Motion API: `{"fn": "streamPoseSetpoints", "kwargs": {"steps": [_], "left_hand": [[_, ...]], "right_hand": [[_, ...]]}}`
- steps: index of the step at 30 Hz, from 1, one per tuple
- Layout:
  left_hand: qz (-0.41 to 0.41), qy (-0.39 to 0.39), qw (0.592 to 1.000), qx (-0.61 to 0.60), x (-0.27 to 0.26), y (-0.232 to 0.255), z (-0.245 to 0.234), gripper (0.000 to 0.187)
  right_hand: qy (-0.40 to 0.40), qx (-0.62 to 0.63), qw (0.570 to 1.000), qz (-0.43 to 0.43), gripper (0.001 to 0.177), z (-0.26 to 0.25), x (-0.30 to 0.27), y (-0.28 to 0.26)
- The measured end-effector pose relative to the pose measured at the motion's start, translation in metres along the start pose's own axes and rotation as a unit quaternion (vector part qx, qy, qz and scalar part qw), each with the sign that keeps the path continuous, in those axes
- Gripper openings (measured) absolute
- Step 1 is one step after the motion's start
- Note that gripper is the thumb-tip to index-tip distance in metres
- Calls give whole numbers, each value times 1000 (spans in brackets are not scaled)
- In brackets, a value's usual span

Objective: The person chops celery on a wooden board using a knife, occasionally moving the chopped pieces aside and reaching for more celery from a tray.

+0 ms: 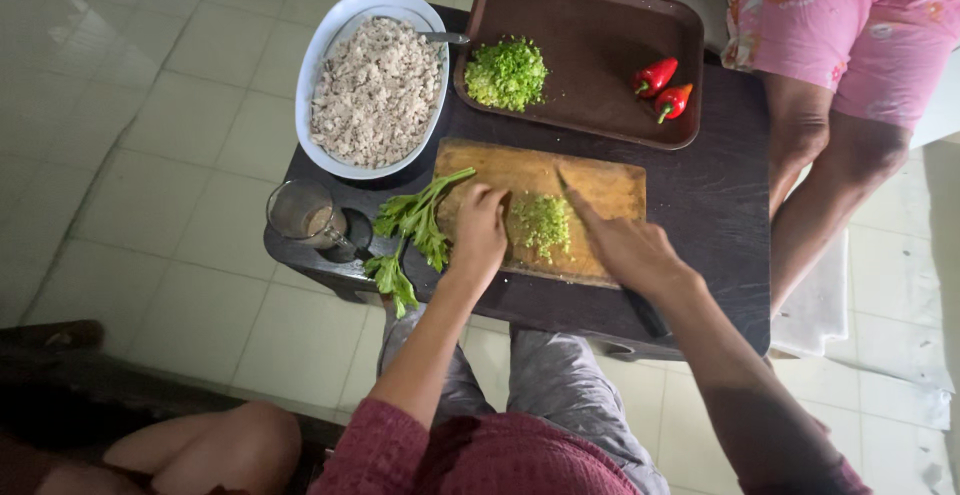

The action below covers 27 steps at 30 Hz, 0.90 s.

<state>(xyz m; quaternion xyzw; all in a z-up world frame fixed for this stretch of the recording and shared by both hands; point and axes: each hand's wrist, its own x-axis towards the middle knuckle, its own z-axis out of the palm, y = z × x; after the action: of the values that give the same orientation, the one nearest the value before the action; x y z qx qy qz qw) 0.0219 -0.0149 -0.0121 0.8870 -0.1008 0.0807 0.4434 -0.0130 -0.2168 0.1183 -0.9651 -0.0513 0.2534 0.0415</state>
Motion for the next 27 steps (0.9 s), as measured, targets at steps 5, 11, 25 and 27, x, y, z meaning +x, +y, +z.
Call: {"fn": "streamPoseSetpoints", "kwargs": {"steps": [5, 11, 25, 27], "left_hand": [[19, -29, 997, 76, 8, 13, 17, 43], [39, -53, 996, -61, -4, 20, 21, 40], [57, 91, 983, -150, -9, -12, -3, 31], [75, 85, 986, -123, -11, -20, 4, 40]], "right_hand": [[34, -73, 996, 25, 75, 28, 13, 29], [25, -27, 999, -12, 68, 20, 3, -9], [89, -24, 996, -20, 93, 47, 16, -35], [48, -56, 997, 0, 82, 40, 20, -28]]}}
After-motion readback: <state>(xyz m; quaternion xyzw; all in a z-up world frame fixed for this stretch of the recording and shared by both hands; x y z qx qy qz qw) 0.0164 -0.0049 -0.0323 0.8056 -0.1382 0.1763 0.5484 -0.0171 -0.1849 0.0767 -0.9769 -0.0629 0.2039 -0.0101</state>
